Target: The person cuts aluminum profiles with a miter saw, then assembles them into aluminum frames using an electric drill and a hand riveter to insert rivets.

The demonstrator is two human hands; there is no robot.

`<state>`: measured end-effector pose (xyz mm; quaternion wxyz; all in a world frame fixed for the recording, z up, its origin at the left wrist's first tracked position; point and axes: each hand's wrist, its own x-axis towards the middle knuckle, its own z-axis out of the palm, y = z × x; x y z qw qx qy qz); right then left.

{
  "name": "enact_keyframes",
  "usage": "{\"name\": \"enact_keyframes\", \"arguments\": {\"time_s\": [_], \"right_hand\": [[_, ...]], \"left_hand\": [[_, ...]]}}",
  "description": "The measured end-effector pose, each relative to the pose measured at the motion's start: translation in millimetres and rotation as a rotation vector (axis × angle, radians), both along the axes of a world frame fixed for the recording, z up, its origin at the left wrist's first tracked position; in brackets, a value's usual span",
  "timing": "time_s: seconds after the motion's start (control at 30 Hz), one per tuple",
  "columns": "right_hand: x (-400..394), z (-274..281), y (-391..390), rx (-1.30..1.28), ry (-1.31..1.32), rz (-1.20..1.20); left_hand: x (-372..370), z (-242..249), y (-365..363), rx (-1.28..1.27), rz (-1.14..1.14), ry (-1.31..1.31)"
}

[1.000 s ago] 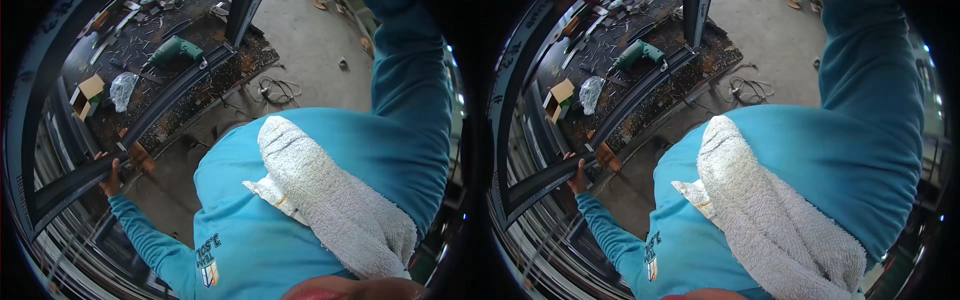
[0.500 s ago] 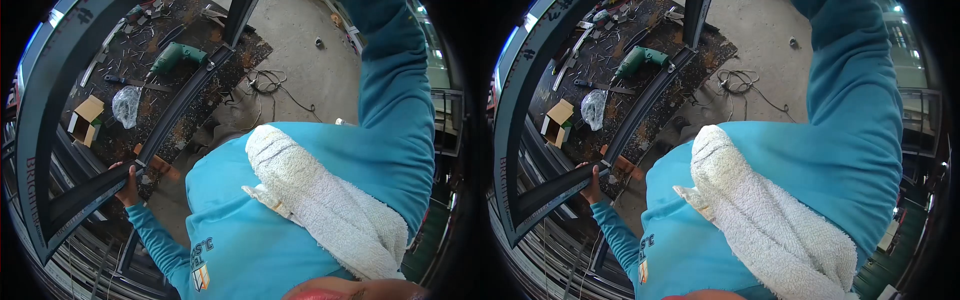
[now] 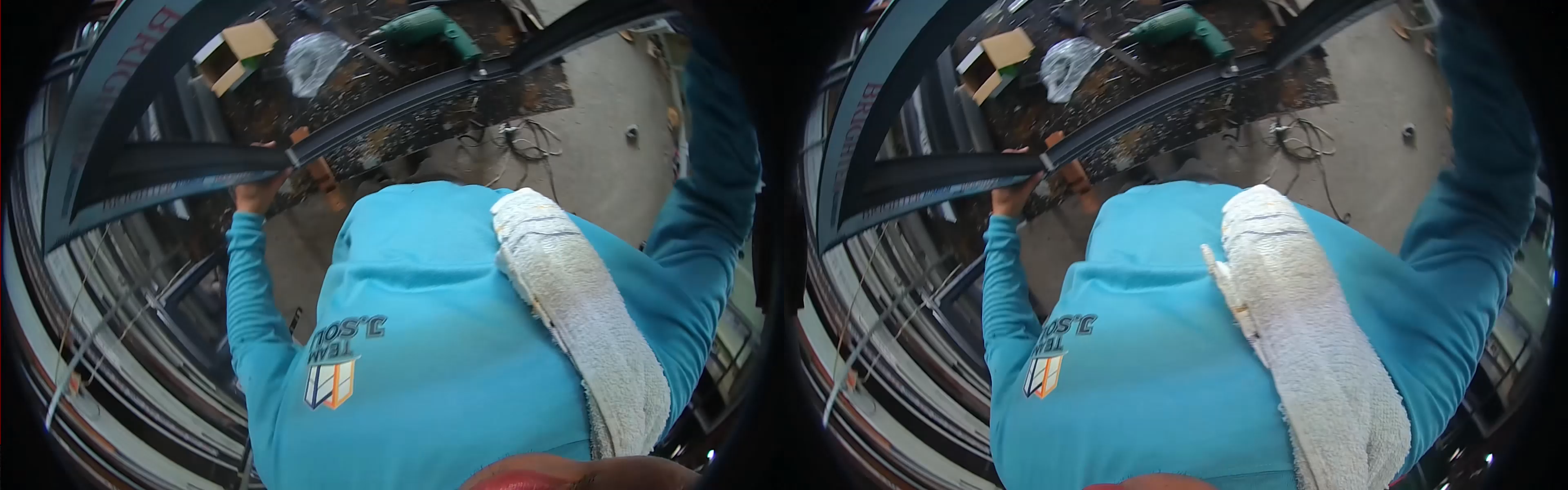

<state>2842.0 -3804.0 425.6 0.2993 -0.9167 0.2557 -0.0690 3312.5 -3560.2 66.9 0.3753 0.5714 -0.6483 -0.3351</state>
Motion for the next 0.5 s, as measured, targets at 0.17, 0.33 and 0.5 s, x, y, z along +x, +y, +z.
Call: {"name": "enact_keyframes", "arguments": {"time_s": [0.17, 0.33, 0.5], "right_hand": [[-17, -23, 13, -0.054, -0.071, -0.050], [-25, -36, 30, -0.157, -0.128, -0.098], [-23, -49, 56, -0.508, -0.302, -0.202]], "left_hand": [[-9, 17, -1, -0.035, -0.037, -0.116], [-18, 28, -5, -0.041, -0.063, -0.159], [-24, 41, -6, -0.005, -0.050, -0.162]]}}
